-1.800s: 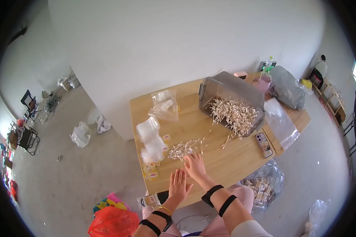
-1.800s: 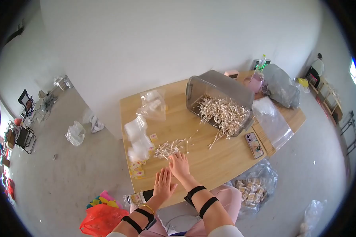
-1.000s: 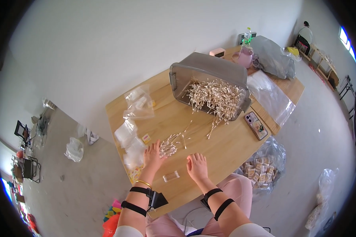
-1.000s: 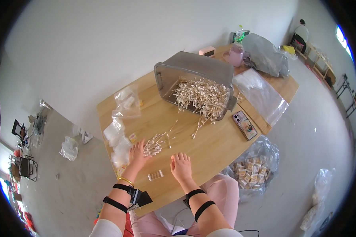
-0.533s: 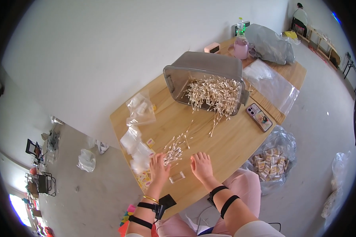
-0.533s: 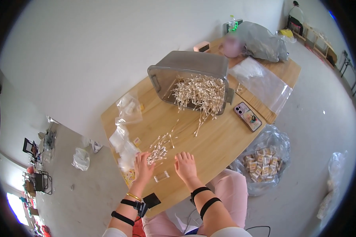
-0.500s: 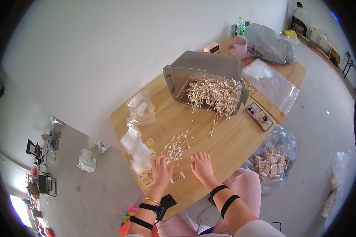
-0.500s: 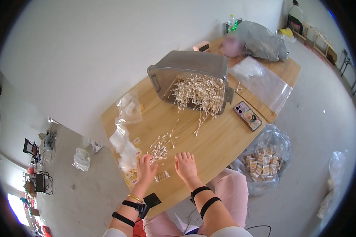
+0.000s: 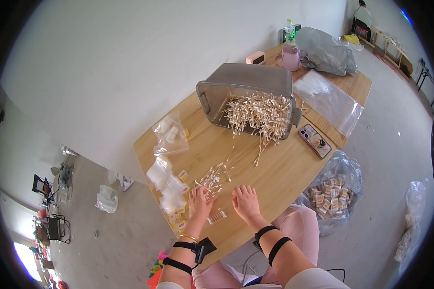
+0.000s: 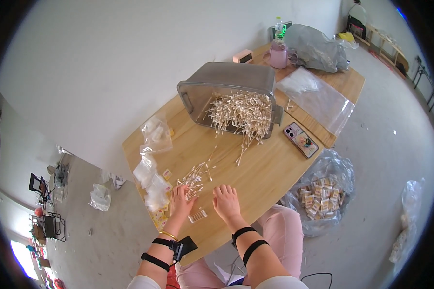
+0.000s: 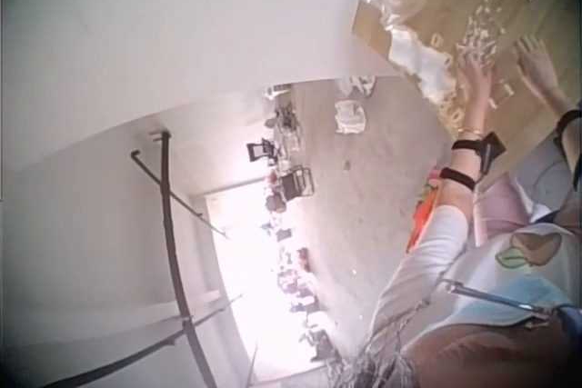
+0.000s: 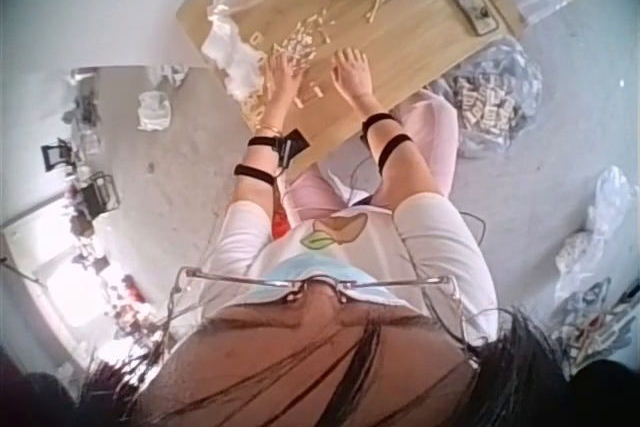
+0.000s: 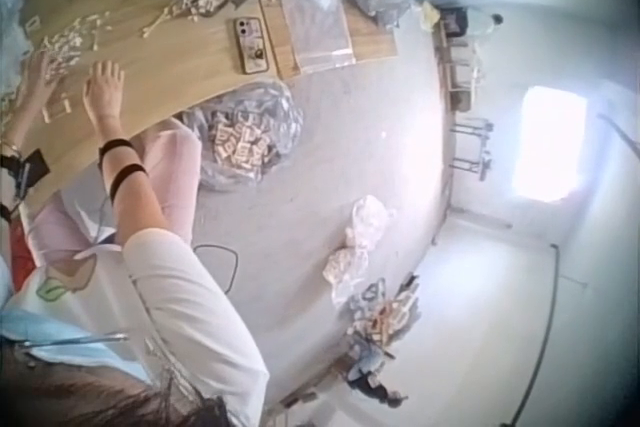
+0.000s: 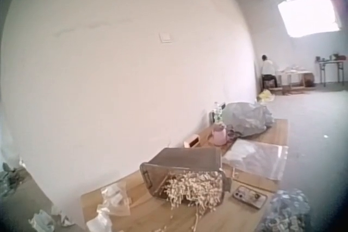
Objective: Sorting and arranging cotton swabs on a table in a workshop.
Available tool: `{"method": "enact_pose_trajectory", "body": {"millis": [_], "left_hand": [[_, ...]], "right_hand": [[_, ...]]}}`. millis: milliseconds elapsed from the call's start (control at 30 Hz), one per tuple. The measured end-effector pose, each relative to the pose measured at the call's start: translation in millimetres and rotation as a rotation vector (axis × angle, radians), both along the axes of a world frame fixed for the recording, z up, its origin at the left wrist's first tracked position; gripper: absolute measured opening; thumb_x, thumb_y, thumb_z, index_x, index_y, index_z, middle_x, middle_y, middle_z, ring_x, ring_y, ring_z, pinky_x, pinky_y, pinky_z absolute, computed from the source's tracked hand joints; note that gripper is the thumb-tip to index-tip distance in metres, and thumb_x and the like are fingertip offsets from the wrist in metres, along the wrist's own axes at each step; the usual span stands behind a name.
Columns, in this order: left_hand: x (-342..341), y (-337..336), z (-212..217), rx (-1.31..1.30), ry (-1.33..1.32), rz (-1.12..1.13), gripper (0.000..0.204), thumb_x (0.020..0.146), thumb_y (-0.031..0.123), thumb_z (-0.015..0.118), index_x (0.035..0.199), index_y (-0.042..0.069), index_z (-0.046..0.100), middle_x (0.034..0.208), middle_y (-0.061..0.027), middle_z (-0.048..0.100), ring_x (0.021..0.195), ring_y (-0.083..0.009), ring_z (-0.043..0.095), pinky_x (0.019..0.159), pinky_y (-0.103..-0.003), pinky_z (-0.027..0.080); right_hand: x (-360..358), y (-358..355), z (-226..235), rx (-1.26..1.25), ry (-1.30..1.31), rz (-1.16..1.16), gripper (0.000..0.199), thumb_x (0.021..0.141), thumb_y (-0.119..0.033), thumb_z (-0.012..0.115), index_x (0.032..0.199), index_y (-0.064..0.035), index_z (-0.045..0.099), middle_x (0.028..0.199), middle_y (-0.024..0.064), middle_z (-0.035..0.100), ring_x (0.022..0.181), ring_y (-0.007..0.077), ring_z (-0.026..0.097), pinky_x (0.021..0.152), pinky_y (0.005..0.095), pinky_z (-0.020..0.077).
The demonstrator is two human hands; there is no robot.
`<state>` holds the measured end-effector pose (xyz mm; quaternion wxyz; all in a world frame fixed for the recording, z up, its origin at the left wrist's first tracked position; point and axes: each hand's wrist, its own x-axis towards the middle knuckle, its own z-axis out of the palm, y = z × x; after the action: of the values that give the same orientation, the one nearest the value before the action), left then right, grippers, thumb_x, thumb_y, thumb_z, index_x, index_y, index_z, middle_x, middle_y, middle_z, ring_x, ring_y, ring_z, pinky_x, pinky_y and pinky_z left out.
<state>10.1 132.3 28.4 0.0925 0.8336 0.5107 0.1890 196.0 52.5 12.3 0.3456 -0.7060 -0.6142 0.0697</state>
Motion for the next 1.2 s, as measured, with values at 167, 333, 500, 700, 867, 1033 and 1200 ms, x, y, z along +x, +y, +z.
{"method": "enact_pose_trajectory", "body": {"millis": [167,333,500,700,867,1033,1200], "left_hand": [[-8,-3,-3,-0.012,-0.026,0.009,0.045,0.076,0.018,0.081,0.112,0.011,0.056,0.108,-0.0097,0.057,0.108,-0.0312,0.054,0.094,-0.043,0.044],[-13,0,-9,-0.211,-0.107,-0.005,0.030,0.078,0.014,0.078,0.102,0.011,0.062,0.102,-0.0066,0.060,0.100,-0.0271,0.060,0.089,-0.042,0.047],[-13,-6,-5,-0.247,-0.051,-0.159,0.021,0.080,0.010,0.075,0.099,0.011,0.066,0.098,-0.0053,0.064,0.096,-0.0256,0.063,0.085,-0.040,0.049],[-26,-24,6,-0.307,-0.231,-0.079,0.023,0.082,0.011,0.074,0.103,0.010,0.067,0.098,-0.0044,0.070,0.096,-0.0253,0.064,0.086,-0.040,0.049],[-45,-34,7,-0.183,-0.156,-0.021,0.018,0.086,0.010,0.069,0.104,0.010,0.067,0.096,-0.0043,0.071,0.095,-0.0254,0.064,0.086,-0.040,0.048],[-34,-20,12,-0.134,-0.127,-0.024,0.021,0.090,0.006,0.060,0.109,0.011,0.065,0.095,-0.0036,0.072,0.093,-0.0262,0.065,0.084,-0.041,0.049],[-8,11,8,-0.221,-0.223,-0.147,0.038,0.089,0.000,0.056,0.126,0.010,0.055,0.113,-0.0068,0.071,0.092,-0.0262,0.066,0.088,-0.040,0.051]], "right_hand": [[2,0,0,-0.011,-0.006,0.000,0.017,0.079,-0.012,0.064,0.095,-0.0112,0.058,0.092,0.0071,0.056,0.095,0.0261,0.055,0.084,0.0391,0.0423],[0,0,1,-0.015,-0.007,0.001,0.017,0.079,-0.013,0.064,0.095,-0.0111,0.057,0.092,0.0072,0.055,0.095,0.0262,0.055,0.084,0.0394,0.0422],[0,-1,1,-0.006,-0.007,-0.004,0.018,0.079,-0.013,0.064,0.096,-0.0110,0.058,0.092,0.0072,0.055,0.095,0.0263,0.055,0.084,0.0396,0.0422],[0,-1,1,-0.011,-0.009,-0.001,0.018,0.079,-0.013,0.065,0.096,-0.0110,0.058,0.092,0.0072,0.055,0.095,0.0263,0.055,0.084,0.0394,0.0422],[-1,1,1,-0.009,-0.021,-0.008,0.018,0.079,-0.013,0.065,0.096,-0.0111,0.058,0.092,0.0072,0.055,0.094,0.0261,0.055,0.084,0.0393,0.0421],[0,0,0,0.007,-0.013,-0.015,0.017,0.079,-0.011,0.064,0.094,-0.0113,0.058,0.091,0.0074,0.055,0.093,0.0267,0.055,0.084,0.0396,0.0423],[-2,0,3,0.021,-0.010,-0.019,0.017,0.077,-0.010,0.065,0.093,-0.0116,0.057,0.090,0.0073,0.056,0.092,0.0276,0.055,0.082,0.0405,0.0427]]}}
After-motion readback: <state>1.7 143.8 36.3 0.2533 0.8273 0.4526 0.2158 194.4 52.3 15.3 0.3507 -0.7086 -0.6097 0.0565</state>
